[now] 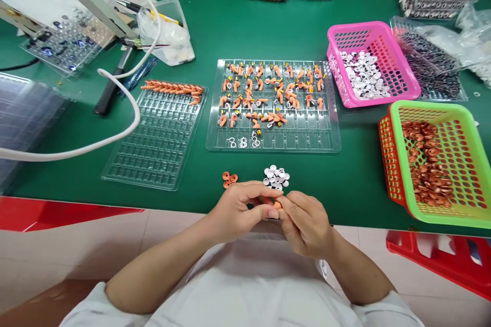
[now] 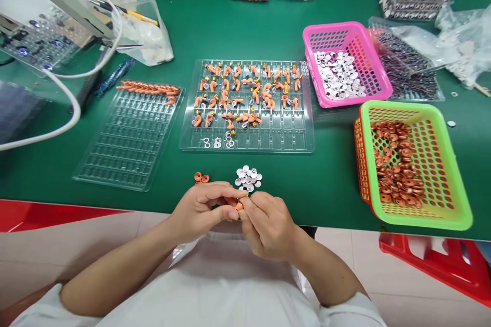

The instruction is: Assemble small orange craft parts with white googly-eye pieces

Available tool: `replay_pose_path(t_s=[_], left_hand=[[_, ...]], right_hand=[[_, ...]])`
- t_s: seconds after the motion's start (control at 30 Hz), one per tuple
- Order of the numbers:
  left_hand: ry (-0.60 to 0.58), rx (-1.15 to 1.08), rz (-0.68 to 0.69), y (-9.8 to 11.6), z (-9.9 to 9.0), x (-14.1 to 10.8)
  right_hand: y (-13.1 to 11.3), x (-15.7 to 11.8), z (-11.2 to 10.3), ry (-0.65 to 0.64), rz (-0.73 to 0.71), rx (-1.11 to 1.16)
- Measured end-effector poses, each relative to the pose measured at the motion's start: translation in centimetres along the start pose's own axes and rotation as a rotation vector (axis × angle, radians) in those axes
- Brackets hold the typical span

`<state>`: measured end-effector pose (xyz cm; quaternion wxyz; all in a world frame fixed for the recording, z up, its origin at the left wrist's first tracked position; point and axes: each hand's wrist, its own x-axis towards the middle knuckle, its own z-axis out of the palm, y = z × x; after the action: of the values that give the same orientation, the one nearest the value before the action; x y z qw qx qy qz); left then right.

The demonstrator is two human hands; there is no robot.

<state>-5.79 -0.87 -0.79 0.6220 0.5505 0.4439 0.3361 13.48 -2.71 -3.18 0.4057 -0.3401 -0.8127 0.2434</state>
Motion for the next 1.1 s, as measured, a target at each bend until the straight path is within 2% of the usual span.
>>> replay_pose_path(t_s=[0.17,0.3,0.5,0.67,0.73,0.97,1.1], left_hand=[[0.039,-0.083,-0.025,-0.4,-0.3,-0.2],[0.063,-0.148,-0.026,-0.2,0.2,-0.3],[0.134,-0.040,0.163,0.3,1.0,-0.3],[0.097,0.236,0.505,0.3,1.1,0.3],[0.116,0.324,0.593,0.2,1.2,0.5],[0.125,0.379,0.625,0.2,1.4,0.8],[0.098,0.387,0.652,0.4,1.5,0.8]], right_hand=[[-0.3,0.9,0.2,0.007,0.077,0.095],[-0.7,1.3,-0.2,0.028,0.154,0.216],[-0.7,0.3,-1.1,-0.005,0.254,0.360],[-0.3,-0.7,-1.3,0.060,0.326,0.401],[-0.2,-0.9,-1.2,0.099,0.358,0.428],[-0.4,-1.1,-0.8,0.228,0.438,0.615],[-0.5,-1.1,-1.0,0.226,0.448,0.613]])
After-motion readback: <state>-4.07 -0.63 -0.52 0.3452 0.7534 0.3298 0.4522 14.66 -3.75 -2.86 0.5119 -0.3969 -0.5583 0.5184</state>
